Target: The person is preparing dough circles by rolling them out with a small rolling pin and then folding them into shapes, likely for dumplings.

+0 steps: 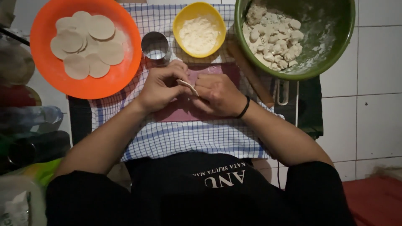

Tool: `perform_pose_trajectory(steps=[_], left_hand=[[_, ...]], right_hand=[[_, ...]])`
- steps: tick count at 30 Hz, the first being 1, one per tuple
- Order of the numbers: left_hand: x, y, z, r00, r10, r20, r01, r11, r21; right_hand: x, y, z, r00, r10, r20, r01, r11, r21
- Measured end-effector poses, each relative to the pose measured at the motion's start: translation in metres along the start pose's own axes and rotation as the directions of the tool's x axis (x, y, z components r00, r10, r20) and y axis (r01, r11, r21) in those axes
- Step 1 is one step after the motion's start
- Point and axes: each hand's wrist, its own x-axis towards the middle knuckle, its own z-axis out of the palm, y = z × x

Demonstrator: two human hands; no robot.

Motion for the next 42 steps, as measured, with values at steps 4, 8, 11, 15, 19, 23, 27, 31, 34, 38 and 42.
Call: perform_pose_trajectory(steps=[4,8,11,15,19,23,27,31,34,38,42], left_hand=[[0.002,0.013,0.001,0.998,-0.069,-0.015,0.069,0.997,-0.017],[0.006,0.031,0.009,0.992,-0.110,-0.055,0.105,0.991,-0.080],[0.005,0.039,0.013,0.982,-0.166,-0.090,0.157,0.983,-0.098],[0.008,0.038,0.009,0.987,-0.149,-0.064,0.144,0.987,-0.073],[0.005,0.026,0.005,0.995,-0.098,-0.036,0.098,0.995,-0.006],[0.002,0.017,0.004,0.994,-0.088,-0.061,0.084,0.995,-0.054],[0.002,0.008,0.003,0.997,-0.063,-0.054,0.057,0.994,-0.096],[0.004,0.015,0.002,0.998,-0.044,-0.040,0.041,0.997,-0.070],[0.006,0.020,0.002,1.000,-0.015,0.014,0.015,1.000,-0.022],[0.006,0.022,0.001,0.999,0.020,0.032,-0.022,0.999,0.041],[0.005,0.013,0.002,0.999,0.042,0.015,-0.043,0.998,0.043]], right_hand=[[0.011,-0.008,-0.009,0.999,0.033,-0.007,-0.033,0.999,0.029],[0.008,-0.005,-0.005,0.991,0.131,-0.005,-0.130,0.991,0.042],[0.008,-0.005,-0.003,0.990,0.131,-0.056,-0.123,0.985,0.120],[0.019,-0.009,-0.009,0.993,0.084,-0.087,-0.065,0.976,0.206],[0.004,0.002,0.003,0.995,0.072,-0.073,-0.055,0.974,0.218],[0.013,-0.007,-0.001,0.996,0.060,-0.067,-0.047,0.982,0.183],[0.013,-0.007,-0.004,0.997,0.072,-0.035,-0.066,0.986,0.150],[0.022,-0.015,-0.010,0.996,0.086,-0.009,-0.084,0.985,0.154],[0.021,-0.013,-0.009,0.997,0.074,-0.005,-0.071,0.972,0.222],[0.007,-0.002,0.001,0.999,0.034,0.004,-0.034,0.988,0.153],[0.004,-0.002,0.002,0.999,0.036,-0.025,-0.032,0.991,0.131]])
